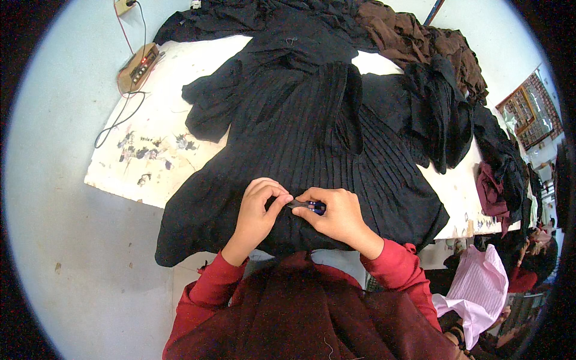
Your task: The person uses a small blue utility knife to trim loose threads and excess fabric from a black pleated garment laid on a white work table. They repeatedly lift and reposition the garment to access different areas while cutting.
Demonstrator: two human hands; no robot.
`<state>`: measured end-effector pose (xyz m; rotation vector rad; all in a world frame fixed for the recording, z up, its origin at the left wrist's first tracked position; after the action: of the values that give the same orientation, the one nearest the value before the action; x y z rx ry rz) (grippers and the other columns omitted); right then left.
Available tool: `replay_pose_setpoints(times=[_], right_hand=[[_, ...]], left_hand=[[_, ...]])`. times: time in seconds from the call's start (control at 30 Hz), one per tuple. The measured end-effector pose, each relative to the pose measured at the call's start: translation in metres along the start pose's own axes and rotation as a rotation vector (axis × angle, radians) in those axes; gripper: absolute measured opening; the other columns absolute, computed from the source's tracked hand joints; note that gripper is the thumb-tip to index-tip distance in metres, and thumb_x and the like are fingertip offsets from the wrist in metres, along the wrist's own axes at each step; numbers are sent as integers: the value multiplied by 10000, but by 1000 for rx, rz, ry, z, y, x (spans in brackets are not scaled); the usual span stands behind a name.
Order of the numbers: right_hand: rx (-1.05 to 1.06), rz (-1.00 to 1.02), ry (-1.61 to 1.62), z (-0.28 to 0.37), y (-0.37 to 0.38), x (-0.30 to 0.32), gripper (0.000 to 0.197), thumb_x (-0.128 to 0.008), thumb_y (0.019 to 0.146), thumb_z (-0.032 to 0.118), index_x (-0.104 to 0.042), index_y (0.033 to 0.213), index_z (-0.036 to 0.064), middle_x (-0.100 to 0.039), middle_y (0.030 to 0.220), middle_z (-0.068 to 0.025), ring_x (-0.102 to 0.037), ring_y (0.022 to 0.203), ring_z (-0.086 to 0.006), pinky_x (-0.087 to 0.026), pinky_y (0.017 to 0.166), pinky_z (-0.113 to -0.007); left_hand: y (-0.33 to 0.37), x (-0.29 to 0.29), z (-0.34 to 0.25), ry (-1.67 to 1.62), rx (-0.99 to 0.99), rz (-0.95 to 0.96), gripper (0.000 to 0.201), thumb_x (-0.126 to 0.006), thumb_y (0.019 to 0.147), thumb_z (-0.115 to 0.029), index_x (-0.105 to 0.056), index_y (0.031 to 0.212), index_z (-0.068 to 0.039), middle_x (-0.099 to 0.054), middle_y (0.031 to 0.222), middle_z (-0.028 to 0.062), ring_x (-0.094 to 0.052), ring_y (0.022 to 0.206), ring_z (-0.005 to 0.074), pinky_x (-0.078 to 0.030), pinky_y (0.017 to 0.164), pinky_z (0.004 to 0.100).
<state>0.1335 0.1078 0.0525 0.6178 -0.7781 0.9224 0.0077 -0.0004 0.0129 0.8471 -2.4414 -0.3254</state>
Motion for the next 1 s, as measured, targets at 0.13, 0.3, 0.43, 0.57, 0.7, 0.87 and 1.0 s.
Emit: replay_pose_setpoints(times=[0.13,0.3,0.43,0.57,0.7,0.87,1.0], right_hand=[[-19,19,-60,0,-1,-1,218,-746,782,347,-730,860,144,-684,701,-76,-667,620,-287,-507,554,-370],[-81,-75,37,-14,-7,0,208,-719,803,367,-712,870,170,-679,685,-83,-673,640,-304,-518,561,-387],[-117,-136,82,-34,-15,13,312,-804,735,334,-710,915,97,-704,823,-81,-687,718,-256,-516,642,-321],[6,-103,1,-59,-15,24,338,-776,751,401,-703,921,118,-710,906,-52,-694,796,-262,-546,683,-343],[40,-68,19,-69,-16,30,267,-782,743,316,-702,911,125,-707,892,-52,-691,783,-253,-541,666,-336],[105,-83,4,-75,-18,33,258,-809,717,187,-700,915,64,-708,895,-80,-699,804,-231,-531,700,-301],[53,-60,56,-78,-19,33,286,-795,737,280,-707,937,95,-703,868,-62,-686,760,-221,-527,671,-306]], left_hand=[[1,-1,2,27,-42,-5,124,-698,829,-119,-642,788,-16,-654,868,79,-594,914,259,-443,860,368],[0,6,1,-62,1,-113,91,-668,856,-79,-633,823,-2,-652,899,91,-608,906,247,-458,846,349],[-2,30,7,-62,42,-327,75,-618,890,-32,-639,960,-15,-633,1023,95,-615,895,189,-486,802,297],[-6,15,-8,207,-164,90,326,-730,808,-171,-644,1099,-52,-580,1178,76,-562,1009,263,-447,927,373],[-13,-9,-19,265,-71,122,269,-752,779,-214,-690,986,-52,-594,1198,53,-527,1041,265,-423,955,391],[-18,-26,-26,381,-133,60,142,-709,814,-161,-674,858,-30,-645,1046,45,-542,1034,266,-418,934,383],[-14,-26,-15,267,-46,41,106,-673,841,-113,-653,835,-9,-653,981,79,-582,988,263,-440,906,373]])
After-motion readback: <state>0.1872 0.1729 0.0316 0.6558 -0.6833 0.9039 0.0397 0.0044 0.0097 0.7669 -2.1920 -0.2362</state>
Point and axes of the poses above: each hand's wrist, its own y-axis towards the middle knuckle, its own x-axis out of the back of the hand, z = x × y, the point moved 4 cm from there along y, towards the middle knuckle
